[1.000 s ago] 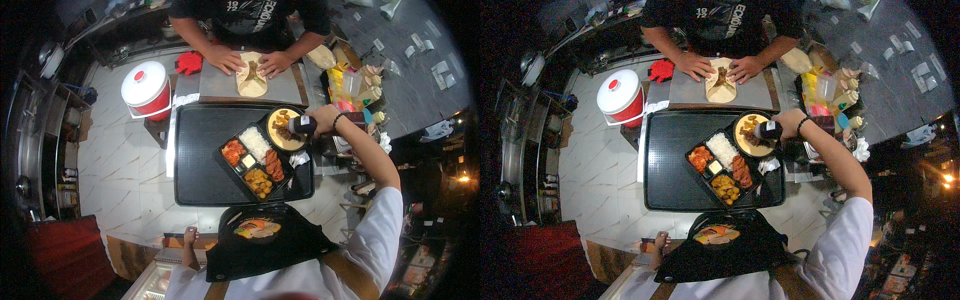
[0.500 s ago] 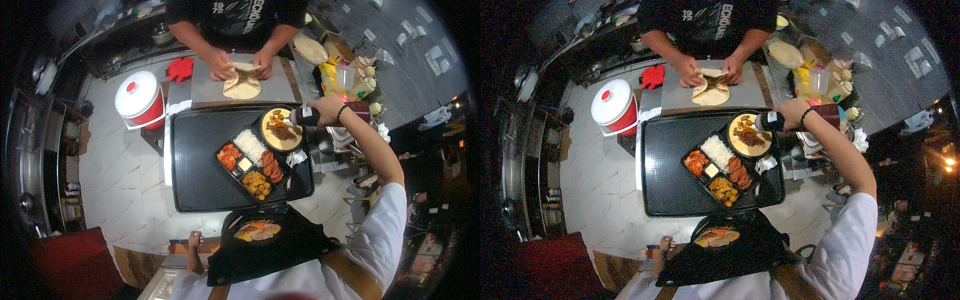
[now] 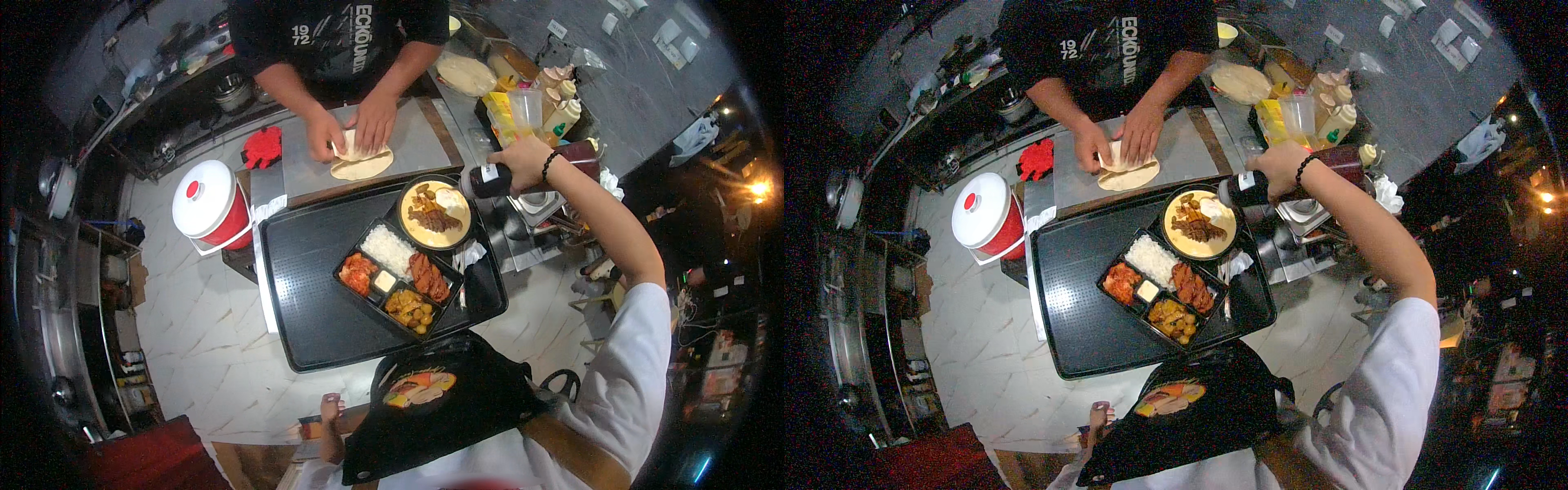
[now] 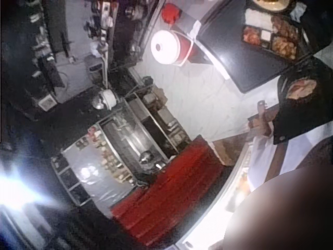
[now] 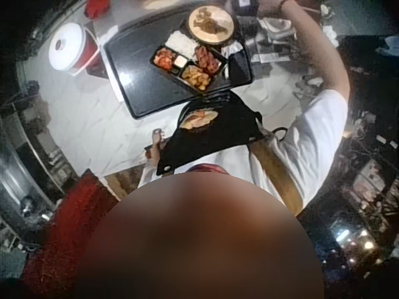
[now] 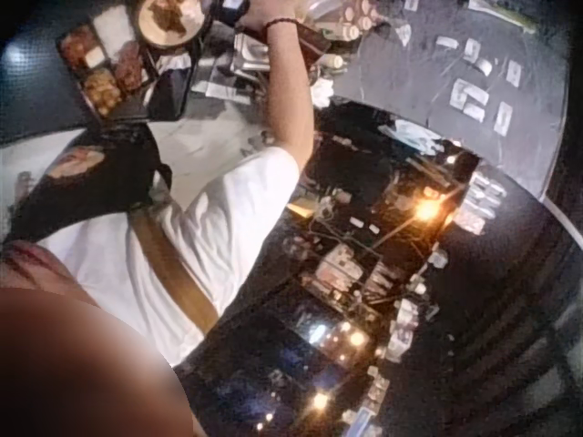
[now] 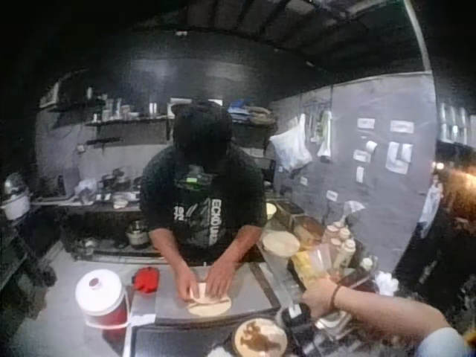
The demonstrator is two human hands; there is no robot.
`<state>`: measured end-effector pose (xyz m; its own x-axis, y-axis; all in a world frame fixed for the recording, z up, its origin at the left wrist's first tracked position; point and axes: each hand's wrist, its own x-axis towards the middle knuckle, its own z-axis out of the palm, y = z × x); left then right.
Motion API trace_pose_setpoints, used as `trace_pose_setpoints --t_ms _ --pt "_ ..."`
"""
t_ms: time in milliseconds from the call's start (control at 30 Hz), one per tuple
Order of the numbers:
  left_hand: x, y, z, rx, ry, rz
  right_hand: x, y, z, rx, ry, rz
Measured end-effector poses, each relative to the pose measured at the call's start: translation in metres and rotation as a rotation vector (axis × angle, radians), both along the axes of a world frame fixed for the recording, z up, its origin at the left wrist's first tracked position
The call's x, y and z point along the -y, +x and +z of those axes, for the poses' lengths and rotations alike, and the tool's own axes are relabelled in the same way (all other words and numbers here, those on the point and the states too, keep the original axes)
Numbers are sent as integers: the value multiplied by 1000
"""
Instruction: The person assembles food trays by placing a bento box and a bowl of soup onto a black tray, then adds a receipt and chopsticks. The person repeats this process for a second tray, arranging items and adding condiments.
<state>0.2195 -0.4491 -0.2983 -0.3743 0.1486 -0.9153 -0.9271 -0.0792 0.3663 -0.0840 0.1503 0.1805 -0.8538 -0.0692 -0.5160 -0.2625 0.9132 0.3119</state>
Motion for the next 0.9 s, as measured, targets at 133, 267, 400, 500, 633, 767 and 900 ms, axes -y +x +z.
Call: trace_pose_setpoints --t_ms 133,267,400,500,633,767,900 --pt "3 3 -11 90 42 67 -3 10 -3 90 -17 1" --pt "3 10 -11 109 142 65 -16 11 -2 -19 -10 -48" --pt "-4 20 9 -64 9 -2 -12 18 -1 22 21 -9" --pt "-2 21 12 -92 -123 -72 -12 24 2 47 15 -23" --pt "-9 29 1 -119 -305 -173 -16 29 13 -90 77 -72" --pt "10 23 -14 152 100 -4 -14 31 15 -41 70 3" --pt "3 30 -16 -70 -29 -83 -13 31 19 -57 66 18"
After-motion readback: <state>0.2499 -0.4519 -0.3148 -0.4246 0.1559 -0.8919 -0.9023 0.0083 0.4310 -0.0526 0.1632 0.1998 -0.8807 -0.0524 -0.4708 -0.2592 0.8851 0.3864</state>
